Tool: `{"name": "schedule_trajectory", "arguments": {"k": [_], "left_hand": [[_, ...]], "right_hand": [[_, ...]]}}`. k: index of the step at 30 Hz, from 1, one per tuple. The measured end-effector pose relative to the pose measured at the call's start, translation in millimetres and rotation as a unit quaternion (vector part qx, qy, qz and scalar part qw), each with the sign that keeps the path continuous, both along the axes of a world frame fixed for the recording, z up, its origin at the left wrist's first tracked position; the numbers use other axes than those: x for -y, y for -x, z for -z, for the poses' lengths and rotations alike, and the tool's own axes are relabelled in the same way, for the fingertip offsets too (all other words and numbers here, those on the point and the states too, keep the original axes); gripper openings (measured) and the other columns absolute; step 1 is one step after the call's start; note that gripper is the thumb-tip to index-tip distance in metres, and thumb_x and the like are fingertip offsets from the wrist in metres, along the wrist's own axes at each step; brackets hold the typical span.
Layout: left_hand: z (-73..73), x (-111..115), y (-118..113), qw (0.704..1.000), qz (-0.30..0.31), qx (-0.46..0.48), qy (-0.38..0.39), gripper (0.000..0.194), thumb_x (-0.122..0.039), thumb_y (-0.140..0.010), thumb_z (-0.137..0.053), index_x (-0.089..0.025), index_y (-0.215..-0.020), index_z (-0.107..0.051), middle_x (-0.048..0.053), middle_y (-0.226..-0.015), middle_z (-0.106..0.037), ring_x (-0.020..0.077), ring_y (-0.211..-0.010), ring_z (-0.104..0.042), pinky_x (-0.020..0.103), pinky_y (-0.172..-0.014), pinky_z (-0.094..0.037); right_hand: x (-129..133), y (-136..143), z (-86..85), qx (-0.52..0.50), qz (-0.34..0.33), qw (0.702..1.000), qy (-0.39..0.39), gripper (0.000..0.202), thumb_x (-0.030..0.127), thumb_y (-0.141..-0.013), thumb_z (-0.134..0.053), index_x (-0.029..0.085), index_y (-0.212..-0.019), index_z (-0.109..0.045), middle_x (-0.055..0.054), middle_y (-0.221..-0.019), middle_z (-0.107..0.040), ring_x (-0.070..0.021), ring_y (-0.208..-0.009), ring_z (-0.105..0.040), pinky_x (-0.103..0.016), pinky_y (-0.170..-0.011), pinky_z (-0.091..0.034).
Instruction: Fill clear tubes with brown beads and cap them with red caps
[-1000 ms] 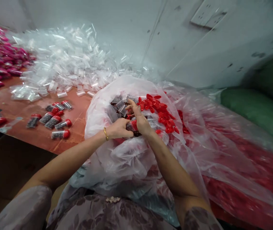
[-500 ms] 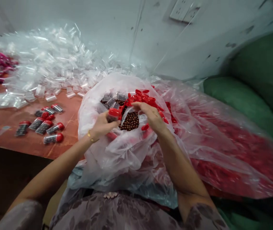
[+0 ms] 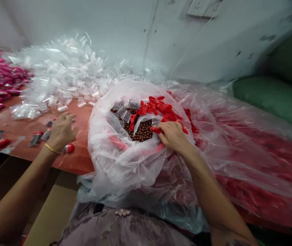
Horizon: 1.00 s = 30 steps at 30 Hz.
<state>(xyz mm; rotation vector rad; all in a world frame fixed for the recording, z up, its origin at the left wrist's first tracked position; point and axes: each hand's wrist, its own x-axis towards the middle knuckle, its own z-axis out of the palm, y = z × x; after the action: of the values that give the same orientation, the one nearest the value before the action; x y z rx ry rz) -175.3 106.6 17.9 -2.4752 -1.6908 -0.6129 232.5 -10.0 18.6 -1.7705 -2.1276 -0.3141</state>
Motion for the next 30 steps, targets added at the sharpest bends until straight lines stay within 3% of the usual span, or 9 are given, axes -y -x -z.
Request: {"name": "schedule_trajectory", "arguments": {"k": [2, 6, 8, 12, 16, 20, 23, 26, 30], "left_hand": [[-13.2, 1.4, -34.3, 0.992, 0.082, 0.007, -0.091, 0.027, -0.026, -0.088, -0.047, -0.016, -0.108, -0.062, 0.011, -0.108, -0.066, 0.0245, -0.101, -0.058, 0.037, -0.090, -0.044], [-33.0, -8.5, -114.2, 0.952, 0.281, -0.063, -0.104, 0.029, -0.017, -0.091, -0.041, -0.021, -0.102, -0.067, 0.007, -0.097, -0.068, 0.0199, -0.090, -0.056, 0.033, -0.079, -0.042], [-33.4, -24.7, -146.4, 0.925, 0.350, -0.118, -0.090, 0.027, -0.016, -0.089, -0.045, -0.022, -0.099, -0.069, 0.007, -0.097, -0.068, 0.0200, -0.088, -0.055, 0.032, -0.075, -0.040], [-23.6, -62.9, -183.9, 0.886, 0.418, -0.192, -0.048, 0.025, -0.014, -0.082, -0.053, -0.023, -0.096, -0.072, 0.007, -0.090, -0.069, 0.0198, -0.084, -0.055, 0.031, -0.071, -0.036], [-27.1, -70.0, -196.9, 0.898, 0.392, -0.196, -0.033, 0.025, -0.025, -0.084, -0.054, -0.023, -0.103, -0.070, 0.008, -0.090, -0.070, 0.0215, -0.088, -0.057, 0.031, -0.075, -0.037], [-50.0, -42.6, -193.3, 0.941, 0.298, -0.158, -0.011, 0.040, -0.037, -0.091, -0.040, -0.011, -0.100, -0.068, 0.015, -0.088, -0.069, 0.0229, -0.085, -0.061, 0.033, -0.077, -0.041], [-61.7, -20.3, -186.5, 0.928, 0.237, -0.203, 0.205, 0.038, -0.037, -0.086, -0.045, -0.010, -0.078, -0.071, 0.011, -0.065, -0.066, 0.0209, -0.067, -0.060, 0.031, -0.070, -0.044], [-57.2, -11.3, -187.6, 0.858, 0.226, -0.239, 0.394, 0.034, -0.029, -0.077, -0.053, -0.014, -0.048, -0.063, 0.007, -0.045, -0.057, 0.0172, -0.049, -0.053, 0.029, -0.063, -0.044], [-36.4, -21.2, -206.6, 0.889, 0.197, -0.137, 0.391, 0.029, -0.016, -0.067, -0.058, -0.016, -0.038, -0.057, 0.005, -0.034, -0.050, 0.0171, -0.045, -0.053, 0.027, -0.062, -0.047]], "right_hand": [[-7.2, 8.2, 2.4, -0.080, 0.024, 0.996, -0.019, 0.014, 0.021, -0.082, -0.052, 0.017, -0.089, -0.063, -0.009, -0.081, -0.069, -0.0234, -0.079, -0.062, -0.040, -0.080, -0.044], [-22.1, 32.8, 17.7, -0.344, 0.036, 0.937, -0.049, 0.022, 0.039, -0.086, -0.051, 0.020, -0.095, -0.058, -0.001, -0.067, -0.062, -0.0170, -0.059, -0.057, -0.030, -0.058, -0.044], [-28.1, 42.4, 26.5, -0.419, 0.022, 0.906, -0.056, 0.022, 0.042, -0.085, -0.052, 0.021, -0.093, -0.057, 0.000, -0.065, -0.061, -0.0154, -0.055, -0.056, -0.029, -0.056, -0.044], [-32.1, 47.5, 34.3, -0.458, 0.015, 0.886, -0.069, 0.021, 0.041, -0.083, -0.056, 0.022, -0.089, -0.058, 0.002, -0.063, -0.060, -0.0143, -0.054, -0.054, -0.029, -0.055, -0.045], [-29.3, 45.5, 33.0, -0.463, 0.014, 0.882, -0.082, 0.020, 0.041, -0.084, -0.056, 0.022, -0.091, -0.059, 0.002, -0.062, -0.060, -0.0143, -0.055, -0.054, -0.029, -0.054, -0.044], [-27.1, 46.0, 31.6, -0.477, 0.007, 0.875, -0.083, 0.020, 0.041, -0.085, -0.055, 0.022, -0.088, -0.058, 0.002, -0.062, -0.059, -0.0138, -0.053, -0.053, -0.028, -0.052, -0.043], [-25.9, 47.3, 30.1, -0.478, 0.006, 0.874, -0.085, 0.019, 0.041, -0.085, -0.056, 0.022, -0.088, -0.058, 0.002, -0.061, -0.058, -0.0138, -0.053, -0.052, -0.028, -0.053, -0.042], [-24.2, 48.6, 27.7, -0.477, 0.007, 0.874, -0.088, 0.017, 0.039, -0.085, -0.057, 0.022, -0.087, -0.058, 0.003, -0.061, -0.058, -0.0137, -0.054, -0.052, -0.028, -0.055, -0.043], [-22.0, 49.6, 25.9, -0.484, 0.000, 0.870, -0.089, 0.015, 0.037, -0.084, -0.057, 0.022, -0.087, -0.058, 0.003, -0.062, -0.058, -0.0133, -0.054, -0.053, -0.028, -0.056, -0.044]]}}
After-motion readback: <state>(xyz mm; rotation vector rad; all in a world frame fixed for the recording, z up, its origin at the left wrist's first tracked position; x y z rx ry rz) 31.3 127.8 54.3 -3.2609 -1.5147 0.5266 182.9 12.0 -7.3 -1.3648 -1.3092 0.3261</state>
